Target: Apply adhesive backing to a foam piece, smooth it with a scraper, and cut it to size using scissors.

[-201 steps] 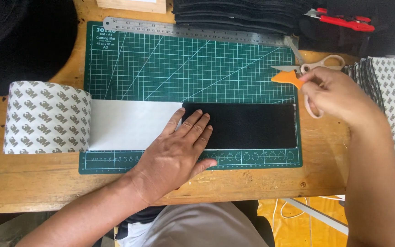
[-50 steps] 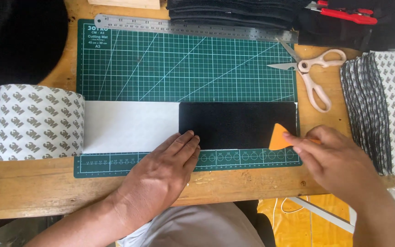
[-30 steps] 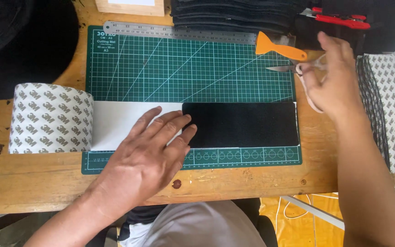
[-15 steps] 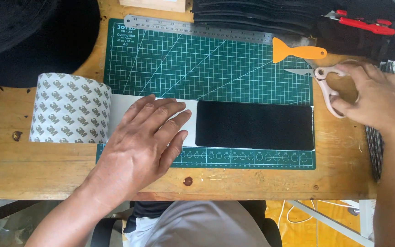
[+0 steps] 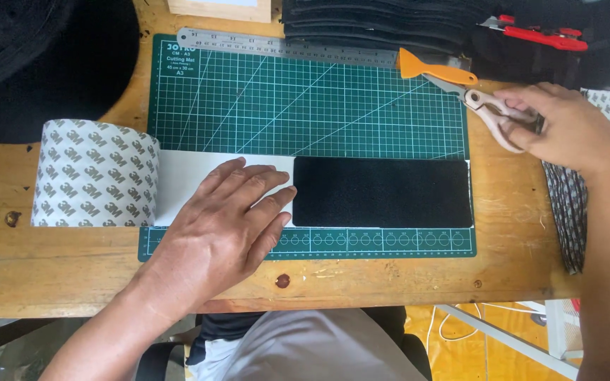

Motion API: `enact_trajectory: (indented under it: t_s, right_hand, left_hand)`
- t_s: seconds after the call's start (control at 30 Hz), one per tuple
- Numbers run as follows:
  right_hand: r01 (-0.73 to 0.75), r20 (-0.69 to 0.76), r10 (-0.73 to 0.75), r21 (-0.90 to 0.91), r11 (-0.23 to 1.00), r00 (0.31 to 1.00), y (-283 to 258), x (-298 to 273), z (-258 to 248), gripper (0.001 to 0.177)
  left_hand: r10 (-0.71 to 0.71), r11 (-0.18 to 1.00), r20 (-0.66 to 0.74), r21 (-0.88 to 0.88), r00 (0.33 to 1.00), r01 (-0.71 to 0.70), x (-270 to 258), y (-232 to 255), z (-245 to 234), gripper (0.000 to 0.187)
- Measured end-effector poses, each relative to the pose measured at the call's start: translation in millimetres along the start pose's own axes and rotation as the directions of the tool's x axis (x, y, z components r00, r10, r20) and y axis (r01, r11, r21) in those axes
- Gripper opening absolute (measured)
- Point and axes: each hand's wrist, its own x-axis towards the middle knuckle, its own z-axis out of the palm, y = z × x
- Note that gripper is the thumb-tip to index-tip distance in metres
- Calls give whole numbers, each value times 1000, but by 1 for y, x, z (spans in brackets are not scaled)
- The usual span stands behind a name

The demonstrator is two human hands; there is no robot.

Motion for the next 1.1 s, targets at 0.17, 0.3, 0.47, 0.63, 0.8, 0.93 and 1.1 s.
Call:
enact_trajectory:
  t_s: [0.17, 0.3, 0.47, 0.63, 0.8, 0.93, 1.1]
  right_hand:
    - [40, -54, -36, 67, 997, 998, -20, -2, -2, 58]
    - [107, -122, -104, 22, 994, 987, -16, -4, -4, 57]
    - [94, -176, -76, 96, 991, 982, 2, -19, -4, 59]
    - [-19, -147, 48, 192, 981, 988, 24, -36, 13, 69]
    - [-274, 124, 366, 878, 393, 922, 51, -29, 45, 63]
    - [-527, 136, 535, 487, 697, 834, 120, -16, 86, 102]
    - [30, -70, 77, 900, 435, 995, -36, -126, 47, 87]
  left_hand:
    - [1, 1000, 0, -14, 1000, -1, 0, 0, 3, 29]
    - [4, 1000, 13, 3, 1000, -4, 1, -1, -1, 29]
    - [-9, 1000, 9, 13, 1000, 9, 0, 0, -2, 30]
    - [1, 999, -23, 40, 1000, 0, 6, 3, 0, 27]
    - [-86, 996, 59, 8, 995, 86, 21, -1, 12, 28]
    - [-102, 992, 165, -57, 981, 113, 47, -11, 28, 12]
    - [-208, 976, 424, 32, 882, 215, 75, -21, 59, 21]
